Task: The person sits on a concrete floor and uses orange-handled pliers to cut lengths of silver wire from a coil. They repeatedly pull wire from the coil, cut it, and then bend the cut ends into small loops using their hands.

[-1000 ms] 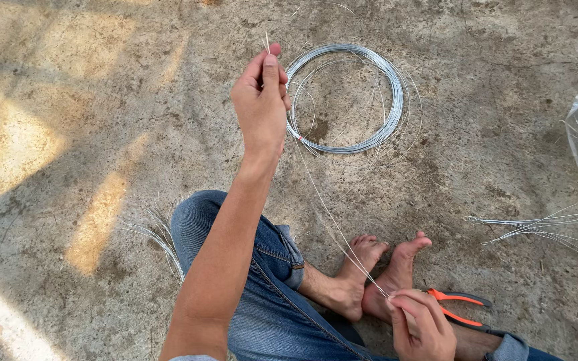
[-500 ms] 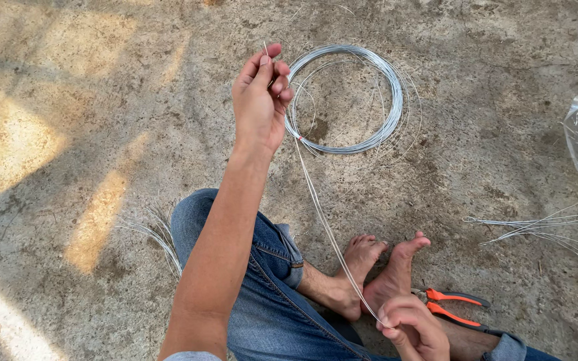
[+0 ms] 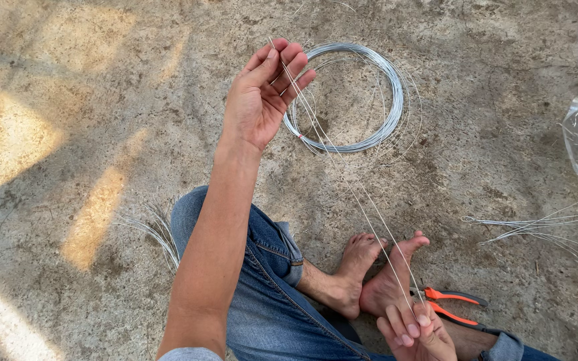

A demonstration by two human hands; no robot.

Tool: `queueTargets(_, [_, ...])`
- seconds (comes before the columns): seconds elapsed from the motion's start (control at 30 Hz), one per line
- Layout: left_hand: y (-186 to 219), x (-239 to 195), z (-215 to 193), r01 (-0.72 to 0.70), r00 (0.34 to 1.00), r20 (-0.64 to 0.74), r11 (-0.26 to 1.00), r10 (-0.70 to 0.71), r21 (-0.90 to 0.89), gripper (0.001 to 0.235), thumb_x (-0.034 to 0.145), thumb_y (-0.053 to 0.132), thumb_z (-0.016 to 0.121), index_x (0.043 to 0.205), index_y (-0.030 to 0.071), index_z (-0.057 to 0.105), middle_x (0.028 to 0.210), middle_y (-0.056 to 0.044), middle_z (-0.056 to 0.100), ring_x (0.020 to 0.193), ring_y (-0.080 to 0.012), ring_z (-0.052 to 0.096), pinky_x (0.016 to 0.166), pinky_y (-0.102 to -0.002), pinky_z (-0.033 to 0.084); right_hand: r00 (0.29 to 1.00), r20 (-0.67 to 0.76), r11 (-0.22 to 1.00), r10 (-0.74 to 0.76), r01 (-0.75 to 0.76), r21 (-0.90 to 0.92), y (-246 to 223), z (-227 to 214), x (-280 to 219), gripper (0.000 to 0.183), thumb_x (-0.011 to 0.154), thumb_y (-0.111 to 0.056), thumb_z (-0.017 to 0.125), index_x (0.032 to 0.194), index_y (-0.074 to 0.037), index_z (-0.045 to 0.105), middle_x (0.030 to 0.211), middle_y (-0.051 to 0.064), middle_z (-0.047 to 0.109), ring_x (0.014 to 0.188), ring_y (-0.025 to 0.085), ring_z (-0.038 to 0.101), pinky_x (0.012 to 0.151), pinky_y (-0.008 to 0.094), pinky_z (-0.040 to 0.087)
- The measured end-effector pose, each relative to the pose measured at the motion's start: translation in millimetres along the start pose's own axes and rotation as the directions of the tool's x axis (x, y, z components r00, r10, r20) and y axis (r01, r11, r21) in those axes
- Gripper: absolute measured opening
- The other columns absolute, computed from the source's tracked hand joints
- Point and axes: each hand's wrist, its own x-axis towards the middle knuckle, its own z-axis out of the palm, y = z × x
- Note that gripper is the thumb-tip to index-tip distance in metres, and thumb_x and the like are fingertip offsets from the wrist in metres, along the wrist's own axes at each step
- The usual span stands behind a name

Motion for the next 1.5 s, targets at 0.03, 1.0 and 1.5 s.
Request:
queueTargets(0.03, [-0.9,0.6,-1.1,-0.002,1.000,0.007,1.000,0.002,-0.013,0.023,0.106,0.008,0.048,0.122,-0.004,0.060,0.104,-0.016,0.073,0.093,-0.0208,0.076,0.092,-0.042,0.065,1.000,0.011,1.000,0.002,-0.002,0.013,0.1,-1.3,-0.4,0.009,0.106,-0.018,0.062,0.106,-0.009,0.063,0.091,0.001,0.059,0.084,0.015,0.052,0.073,0.032,0.037])
queueTargets(1.0, [-26.2,11.1,-13.4,0.027,0.999,-0.041,0.982,-0.036,-0.188,0.022,0.112,0.009,0.037,0.112,-0.004,0.055,0.071,-0.005,0.052,0.059,-0.0109,0.043,0.056,-0.026,0.043,0.979,-0.147,0.988,0.140,-0.147,-0.041,21.0,50.1,8.0,0.028,0.104,-0.024,0.055,0.083,-0.006,0.051,0.082,0.009,0.046,0.072,0.022,0.046,0.070,0.037,0.039])
queueTargets(1.5, [-23.3,50.8,-99.2,-0.201,0.955,-0.246,0.970,0.163,-0.138,0.021,0.107,0.002,0.044,0.091,0.000,0.057,0.070,-0.005,0.050,0.053,-0.0106,0.031,0.044,-0.028,0.021,0.964,-0.195,0.954,-0.183,0.126,-0.273,26.9,116.8,31.5,0.030,0.105,-0.031,0.064,0.090,-0.006,0.063,0.126,0.007,0.054,0.120,0.022,0.049,0.098,0.040,0.041])
